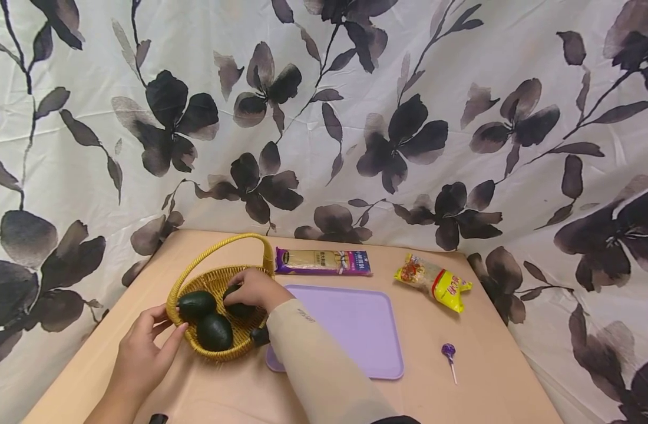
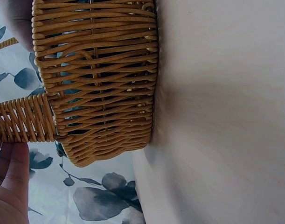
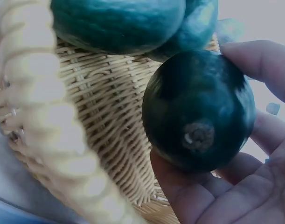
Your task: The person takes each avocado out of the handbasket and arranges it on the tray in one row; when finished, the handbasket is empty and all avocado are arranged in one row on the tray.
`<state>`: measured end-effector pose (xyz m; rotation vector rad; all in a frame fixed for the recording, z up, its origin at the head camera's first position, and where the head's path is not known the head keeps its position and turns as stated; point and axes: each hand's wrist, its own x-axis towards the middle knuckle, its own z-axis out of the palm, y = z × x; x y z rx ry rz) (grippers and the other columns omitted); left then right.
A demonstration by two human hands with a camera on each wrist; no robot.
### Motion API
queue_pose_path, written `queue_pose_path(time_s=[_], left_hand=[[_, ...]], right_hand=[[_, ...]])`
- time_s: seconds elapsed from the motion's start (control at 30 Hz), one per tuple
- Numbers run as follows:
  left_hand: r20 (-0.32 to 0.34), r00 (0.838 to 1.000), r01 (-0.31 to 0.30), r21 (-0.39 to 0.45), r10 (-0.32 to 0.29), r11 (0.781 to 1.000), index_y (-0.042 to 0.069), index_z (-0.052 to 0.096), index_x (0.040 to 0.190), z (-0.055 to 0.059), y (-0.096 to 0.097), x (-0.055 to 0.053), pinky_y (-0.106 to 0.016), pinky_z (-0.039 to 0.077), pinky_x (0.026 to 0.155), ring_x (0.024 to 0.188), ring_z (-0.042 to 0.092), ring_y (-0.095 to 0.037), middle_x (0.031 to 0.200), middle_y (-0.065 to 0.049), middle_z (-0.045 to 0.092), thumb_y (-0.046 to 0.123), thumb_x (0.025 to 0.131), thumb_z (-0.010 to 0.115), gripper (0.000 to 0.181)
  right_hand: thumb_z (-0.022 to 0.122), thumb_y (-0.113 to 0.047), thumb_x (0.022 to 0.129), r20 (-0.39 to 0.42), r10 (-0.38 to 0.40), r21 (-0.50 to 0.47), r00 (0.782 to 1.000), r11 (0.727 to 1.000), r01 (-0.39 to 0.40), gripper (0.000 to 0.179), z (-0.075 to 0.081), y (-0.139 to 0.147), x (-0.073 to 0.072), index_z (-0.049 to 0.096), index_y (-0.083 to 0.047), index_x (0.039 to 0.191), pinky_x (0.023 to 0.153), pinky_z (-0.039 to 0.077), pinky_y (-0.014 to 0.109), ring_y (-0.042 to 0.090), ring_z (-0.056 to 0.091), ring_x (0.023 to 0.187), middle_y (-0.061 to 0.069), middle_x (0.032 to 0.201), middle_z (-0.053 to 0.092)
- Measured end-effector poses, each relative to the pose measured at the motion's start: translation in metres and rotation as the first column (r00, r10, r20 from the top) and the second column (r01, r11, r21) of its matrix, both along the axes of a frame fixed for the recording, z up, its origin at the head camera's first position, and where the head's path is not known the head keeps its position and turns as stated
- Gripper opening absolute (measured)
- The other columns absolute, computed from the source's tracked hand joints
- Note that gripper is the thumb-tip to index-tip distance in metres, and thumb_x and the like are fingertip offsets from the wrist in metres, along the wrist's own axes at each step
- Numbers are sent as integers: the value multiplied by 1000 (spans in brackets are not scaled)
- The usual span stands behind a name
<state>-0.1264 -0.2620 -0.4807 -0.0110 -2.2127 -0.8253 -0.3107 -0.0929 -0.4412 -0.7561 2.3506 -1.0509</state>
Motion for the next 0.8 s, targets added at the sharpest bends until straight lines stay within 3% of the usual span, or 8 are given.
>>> queue_pose_path(time_s=[0.27, 0.47, 0.8], left_hand=[[-14, 1000, -2, -15, 2, 1000, -6, 56, 127, 1, 1, 0, 5, 40, 98, 102, 66, -30, 116, -12, 66, -5, 79, 84, 55], [-29, 1000, -5, -21, 4, 1000, -6, 57, 126, 0, 1, 0, 5, 41, 98, 100, 67, -30, 114, -13, 67, -5, 78, 84, 55], [-31, 1000, -5, -25, 4, 1000, -7, 57, 125, 1, 1, 1, 5, 40, 98, 100, 67, -31, 113, -14, 67, -6, 78, 84, 54]], right_hand=[[83, -27, 85, 89, -17, -158, 996, 987, 31, 34, 4, 15, -3, 75, -18, 117, 92, 63, 34, 15, 65, 100, 0, 115, 68], [81, -31, 88, 80, -41, -204, 996, 977, 57, 35, 2, 25, -2, 75, -21, 121, 104, 59, 43, 19, 62, 115, -1, 126, 68], [80, -33, 89, 85, -37, -228, 996, 972, 56, 31, 6, 40, -1, 76, -27, 119, 97, 63, 44, 18, 65, 111, -1, 128, 66]])
